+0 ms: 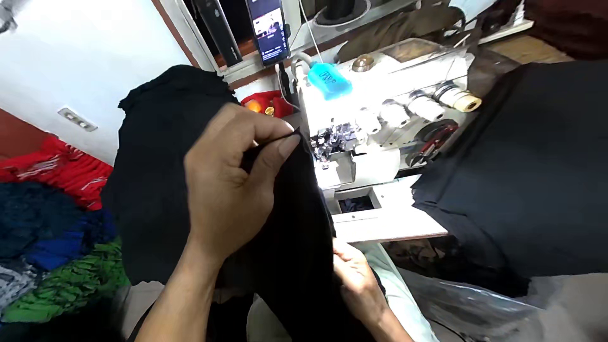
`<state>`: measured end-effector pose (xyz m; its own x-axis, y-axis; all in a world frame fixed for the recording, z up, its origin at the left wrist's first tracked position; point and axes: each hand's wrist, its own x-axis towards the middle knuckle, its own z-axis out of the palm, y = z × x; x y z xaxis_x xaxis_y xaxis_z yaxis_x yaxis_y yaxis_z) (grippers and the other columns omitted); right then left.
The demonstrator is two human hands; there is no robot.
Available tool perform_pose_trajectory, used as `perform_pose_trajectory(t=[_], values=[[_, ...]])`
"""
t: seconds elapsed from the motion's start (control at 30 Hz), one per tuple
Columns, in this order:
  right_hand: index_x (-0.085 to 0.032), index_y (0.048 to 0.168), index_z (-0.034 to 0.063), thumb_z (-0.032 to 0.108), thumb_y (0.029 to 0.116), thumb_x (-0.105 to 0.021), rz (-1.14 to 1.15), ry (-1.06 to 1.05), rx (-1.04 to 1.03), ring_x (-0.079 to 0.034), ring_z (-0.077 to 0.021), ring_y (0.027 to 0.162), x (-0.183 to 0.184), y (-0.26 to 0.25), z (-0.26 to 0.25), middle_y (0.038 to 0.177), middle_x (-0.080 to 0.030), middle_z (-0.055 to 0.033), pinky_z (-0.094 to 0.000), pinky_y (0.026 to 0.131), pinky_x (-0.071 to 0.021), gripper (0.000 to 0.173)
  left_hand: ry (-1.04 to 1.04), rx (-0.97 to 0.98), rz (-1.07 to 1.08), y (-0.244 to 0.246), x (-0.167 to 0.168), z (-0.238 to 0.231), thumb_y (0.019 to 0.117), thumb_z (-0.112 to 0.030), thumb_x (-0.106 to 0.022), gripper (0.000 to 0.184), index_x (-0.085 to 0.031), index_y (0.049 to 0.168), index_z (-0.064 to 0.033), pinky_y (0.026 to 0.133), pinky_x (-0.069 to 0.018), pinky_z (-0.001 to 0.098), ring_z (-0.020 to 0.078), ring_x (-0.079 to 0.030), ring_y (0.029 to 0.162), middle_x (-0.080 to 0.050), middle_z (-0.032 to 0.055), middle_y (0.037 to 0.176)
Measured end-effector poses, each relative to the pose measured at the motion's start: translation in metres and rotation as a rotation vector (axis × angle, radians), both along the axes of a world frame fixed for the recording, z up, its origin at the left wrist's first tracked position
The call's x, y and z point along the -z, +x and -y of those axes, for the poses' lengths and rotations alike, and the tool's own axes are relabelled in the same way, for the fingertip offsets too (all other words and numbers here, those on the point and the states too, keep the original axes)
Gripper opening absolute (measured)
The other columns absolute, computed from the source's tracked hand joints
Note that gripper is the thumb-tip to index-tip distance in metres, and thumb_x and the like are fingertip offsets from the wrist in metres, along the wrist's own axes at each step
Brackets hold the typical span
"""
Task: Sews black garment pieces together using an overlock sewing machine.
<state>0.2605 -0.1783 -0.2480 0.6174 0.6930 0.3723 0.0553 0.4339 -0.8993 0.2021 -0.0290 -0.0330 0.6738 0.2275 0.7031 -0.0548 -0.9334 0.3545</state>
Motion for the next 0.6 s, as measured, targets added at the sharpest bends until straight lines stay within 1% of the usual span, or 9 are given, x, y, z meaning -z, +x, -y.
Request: perform_pose_trajectory(t=[0.07,0.13,0.17,0.23,0.27,0.33,0.43,0.53,0.6], values=[[-0.071,0.1,0.019,0.039,0.108,-0.04,-0.036,-0.022,0.027,-0.062,0.0079,0.095,0.003,0.002,0.003,0.096,-0.07,0.0135,-0.0158,0.086,-0.0519,0.038,-0.057,-0.119,-0.102,0.003,0.021,-0.007,0.0947,-0.013,-0.072,0.007,-0.074,0.101,-0.011,0.066,-0.0556,0.0162,0.0012,-0.065,0.079,-0.068,-0.004,0.094],[-0.073,0.115,0.0105,0.055,0.1021,-0.051,-0.016,-0.085,0.07,-0.066,-0.0039,0.107,0.005,0.003,0.0,0.11,-0.073,0.0025,-0.0276,0.095,-0.0548,0.051,-0.14,-0.183,-0.128,0.003,0.036,-0.01,0.0939,-0.015,-0.073,0.006,-0.075,0.1,-0.0134,0.064,-0.0556,0.0155,0.0009,-0.065,0.076,-0.068,-0.0054,0.092],[-0.074,0.114,0.0103,0.057,0.0961,-0.061,0.004,-0.143,0.131,-0.067,-0.0056,0.106,0.003,0.0,-0.002,0.11,-0.073,0.0015,-0.0286,0.094,-0.0563,0.051,-0.165,-0.187,-0.111,0.003,0.038,-0.009,0.0935,-0.014,-0.074,0.006,-0.075,0.099,-0.0129,0.063,-0.0552,0.015,0.0012,-0.065,0.075,-0.068,-0.0053,0.092],[-0.075,0.105,0.0119,0.046,0.0882,-0.074,0.064,-0.21,0.274,-0.067,-0.0039,0.099,-0.003,-0.005,-0.008,0.101,-0.073,0.0029,-0.0246,0.088,-0.057,0.038,-0.196,-0.191,-0.083,0.001,0.037,-0.007,0.0937,-0.013,-0.074,0.006,-0.075,0.1,-0.0123,0.062,-0.0547,0.0149,0.0019,-0.064,0.074,-0.068,-0.0053,0.092],[-0.076,0.099,0.0123,0.037,0.0861,-0.076,0.1,-0.221,0.342,-0.067,-0.003,0.096,-0.004,-0.006,-0.012,0.097,-0.073,0.0031,-0.022,0.085,-0.057,0.028,-0.203,-0.199,-0.075,0.001,0.035,-0.008,0.0938,-0.013,-0.073,0.007,-0.075,0.1,-0.0123,0.062,-0.0541,0.0147,0.0019,-0.064,0.073,-0.068,-0.0053,0.092],[-0.077,0.094,0.0134,0.027,0.0854,-0.074,0.161,-0.227,0.426,-0.068,-0.002,0.095,-0.004,-0.006,-0.015,0.096,-0.073,0.0025,-0.0196,0.085,-0.0565,0.017,-0.22,-0.22,-0.064,-0.002,0.033,-0.011,0.0941,-0.013,-0.073,0.007,-0.075,0.101,-0.0121,0.061,-0.054,0.0145,0.0021,-0.064,0.073,-0.068,-0.0049,0.092],[-0.078,0.094,0.0126,0.023,0.0907,-0.068,0.159,-0.215,0.435,-0.068,-0.0053,0.105,-0.003,-0.003,-0.011,0.106,-0.074,-0.0011,-0.0212,0.09,-0.0568,0.015,-0.26,-0.26,-0.047,-0.009,0.036,-0.016,0.0939,-0.013,-0.073,0.007,-0.076,0.101,-0.0123,0.059,-0.0517,0.0146,0.0026,-0.062,0.07,-0.068,-0.0047,0.092],[-0.078,0.096,0.0119,0.026,0.0963,-0.064,0.112,-0.212,0.425,-0.067,-0.0022,0.092,-0.004,-0.002,-0.005,0.098,-0.073,0.0022,-0.0185,0.08,-0.056,0.02,-0.32,-0.279,-0.025,-0.013,0.044,-0.02,0.0941,-0.012,-0.073,0.009,-0.076,0.102,-0.0126,0.06,-0.0523,0.0152,0.0036,-0.062,0.071,-0.068,-0.0045,0.093],[-0.079,0.096,0.0126,0.028,0.097,-0.064,0.103,-0.22,0.419,-0.066,0.0,0.086,-0.004,0.0,-0.002,0.095,-0.073,0.0032,-0.0164,0.075,-0.055,0.021,-0.355,-0.268,0.005,-0.015,0.048,-0.021,0.0933,-0.01,-0.074,0.009,-0.077,0.102,-0.0112,0.063,-0.0538,0.0154,0.0041,-0.064,0.073,-0.069,-0.0038,0.094]])
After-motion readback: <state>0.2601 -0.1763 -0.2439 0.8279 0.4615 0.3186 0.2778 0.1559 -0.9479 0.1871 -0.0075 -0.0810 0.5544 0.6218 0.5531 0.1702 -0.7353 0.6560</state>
